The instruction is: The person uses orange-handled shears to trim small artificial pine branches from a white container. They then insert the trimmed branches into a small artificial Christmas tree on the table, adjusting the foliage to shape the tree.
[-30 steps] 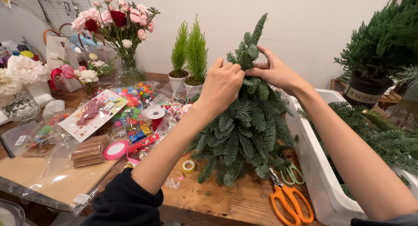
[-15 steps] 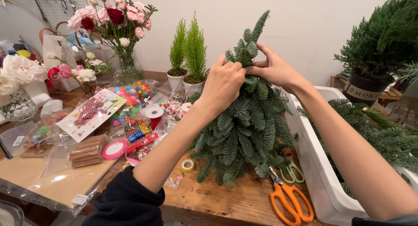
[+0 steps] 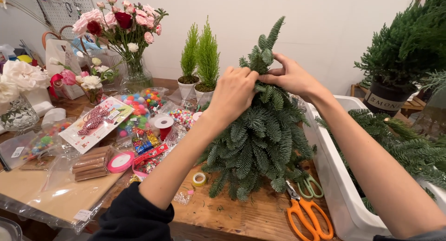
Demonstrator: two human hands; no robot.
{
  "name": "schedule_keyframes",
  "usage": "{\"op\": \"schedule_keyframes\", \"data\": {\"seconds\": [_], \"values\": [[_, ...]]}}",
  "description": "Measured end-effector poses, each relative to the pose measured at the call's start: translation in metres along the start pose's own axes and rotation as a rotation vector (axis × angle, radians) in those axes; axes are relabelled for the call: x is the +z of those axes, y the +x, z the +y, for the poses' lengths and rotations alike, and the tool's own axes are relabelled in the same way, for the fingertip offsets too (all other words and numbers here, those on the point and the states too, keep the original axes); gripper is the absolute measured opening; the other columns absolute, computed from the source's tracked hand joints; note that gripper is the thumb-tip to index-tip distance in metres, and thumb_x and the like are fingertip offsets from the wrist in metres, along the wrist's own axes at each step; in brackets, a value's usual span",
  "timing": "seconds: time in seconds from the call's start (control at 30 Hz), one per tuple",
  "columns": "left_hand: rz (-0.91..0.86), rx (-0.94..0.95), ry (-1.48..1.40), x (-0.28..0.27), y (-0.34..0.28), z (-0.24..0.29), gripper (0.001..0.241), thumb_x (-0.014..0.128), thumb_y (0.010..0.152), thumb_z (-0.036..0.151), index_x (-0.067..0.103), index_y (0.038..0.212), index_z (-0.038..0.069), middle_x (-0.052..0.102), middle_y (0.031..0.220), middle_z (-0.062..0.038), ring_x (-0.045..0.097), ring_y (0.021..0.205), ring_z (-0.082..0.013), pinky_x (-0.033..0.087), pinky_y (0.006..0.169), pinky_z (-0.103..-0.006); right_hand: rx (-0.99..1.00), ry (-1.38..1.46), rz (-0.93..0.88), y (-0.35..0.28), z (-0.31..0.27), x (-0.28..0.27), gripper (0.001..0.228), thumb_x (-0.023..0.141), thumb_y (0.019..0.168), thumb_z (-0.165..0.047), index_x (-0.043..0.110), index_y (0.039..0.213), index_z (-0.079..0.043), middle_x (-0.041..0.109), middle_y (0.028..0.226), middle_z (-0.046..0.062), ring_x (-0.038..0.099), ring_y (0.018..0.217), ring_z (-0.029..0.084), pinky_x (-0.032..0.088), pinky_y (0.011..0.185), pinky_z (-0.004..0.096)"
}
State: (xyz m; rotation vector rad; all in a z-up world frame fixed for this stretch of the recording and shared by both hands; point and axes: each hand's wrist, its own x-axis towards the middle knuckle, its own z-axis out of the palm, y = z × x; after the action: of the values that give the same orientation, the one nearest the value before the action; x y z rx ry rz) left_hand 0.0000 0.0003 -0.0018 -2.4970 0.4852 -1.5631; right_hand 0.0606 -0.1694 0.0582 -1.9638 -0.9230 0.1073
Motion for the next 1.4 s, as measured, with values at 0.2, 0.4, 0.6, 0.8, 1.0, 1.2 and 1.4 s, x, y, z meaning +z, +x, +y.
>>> {"op": "schedule_keyframes", "data": {"seconds": [0.2,0.4,0.6,0.8,1.0,1.2,1.4], "values": [[0.061,0.074,0.049,-0.002,-0.007,-0.004,0.017,0.074,0.08,0.011,0.062,0.093,0.008,0.056,0.08,-0.005,0.059,0.079,-0.0223,0.041,0.076,-0.0329,-0.053,-0.011,-0.001,0.013,0.02,-0.006,0.084,0.073,0.087,-0.027,0.031,0.156,-0.008,0.064,0.124,0.026,0.06,0.122,0.035,0.046,0.104,0.05],[0.158,0.149,0.071,0.011,-0.004,-0.003,0.012,0.07,0.078,0.001,0.061,0.084,0.005,0.051,0.072,-0.005,0.056,0.07,-0.0221,0.041,0.073,-0.0317,-0.053,-0.002,0.013,0.016,0.023,-0.006,0.076,0.075,0.084,-0.026,0.041,0.15,-0.009,0.068,0.118,0.016,0.063,0.114,0.026,0.05,0.1,0.046],[0.159,0.171,0.087,0.015,-0.005,-0.002,0.007,0.067,0.081,-0.001,0.063,0.086,0.003,0.053,0.072,-0.006,0.056,0.068,-0.0223,0.041,0.073,-0.0323,-0.068,0.023,0.01,0.018,0.026,-0.003,0.065,0.076,0.084,-0.028,0.05,0.141,-0.012,0.069,0.112,0.012,0.063,0.109,0.023,0.051,0.099,0.046],[0.122,0.151,0.091,0.015,0.0,0.001,0.006,0.062,0.088,-0.002,0.065,0.087,0.003,0.058,0.074,-0.008,0.058,0.069,-0.022,0.042,0.072,-0.0319,-0.049,-0.005,0.037,0.028,0.041,-0.008,0.062,0.076,0.083,-0.028,0.052,0.139,-0.013,0.068,0.108,0.008,0.063,0.107,0.019,0.051,0.097,0.043],[0.07,0.133,0.088,0.018,0.006,0.005,0.009,0.063,0.085,-0.005,0.067,0.088,0.002,0.062,0.076,-0.009,0.061,0.069,-0.0231,0.042,0.073,-0.0326,-0.031,0.029,0.034,0.015,0.02,0.002,0.062,0.076,0.081,-0.025,0.054,0.138,-0.016,0.07,0.105,0.005,0.066,0.1,0.017,0.055,0.093,0.04],[-0.008,0.049,-0.029,0.027,0.002,-0.006,0.017,0.065,0.084,-0.001,0.066,0.1,0.005,0.064,0.082,-0.006,0.066,0.08,-0.0241,0.045,0.077,-0.0319,-0.002,0.023,0.054,0.023,0.031,-0.006,0.07,0.076,0.082,-0.023,0.048,0.146,-0.014,0.07,0.107,0.005,0.064,0.106,0.019,0.051,0.101,0.043],[-0.056,-0.155,-0.462,-0.057,-0.028,0.004,0.037,0.072,0.087,0.018,0.062,0.122,0.011,0.065,0.102,-0.008,0.064,0.103,-0.0297,0.048,0.092,-0.04,-0.022,0.017,0.054,-0.009,0.0,0.004,0.076,0.07,0.088,-0.026,0.035,0.152,-0.006,0.068,0.119,0.016,0.06,0.122,0.031,0.042,0.109,0.052]]}}
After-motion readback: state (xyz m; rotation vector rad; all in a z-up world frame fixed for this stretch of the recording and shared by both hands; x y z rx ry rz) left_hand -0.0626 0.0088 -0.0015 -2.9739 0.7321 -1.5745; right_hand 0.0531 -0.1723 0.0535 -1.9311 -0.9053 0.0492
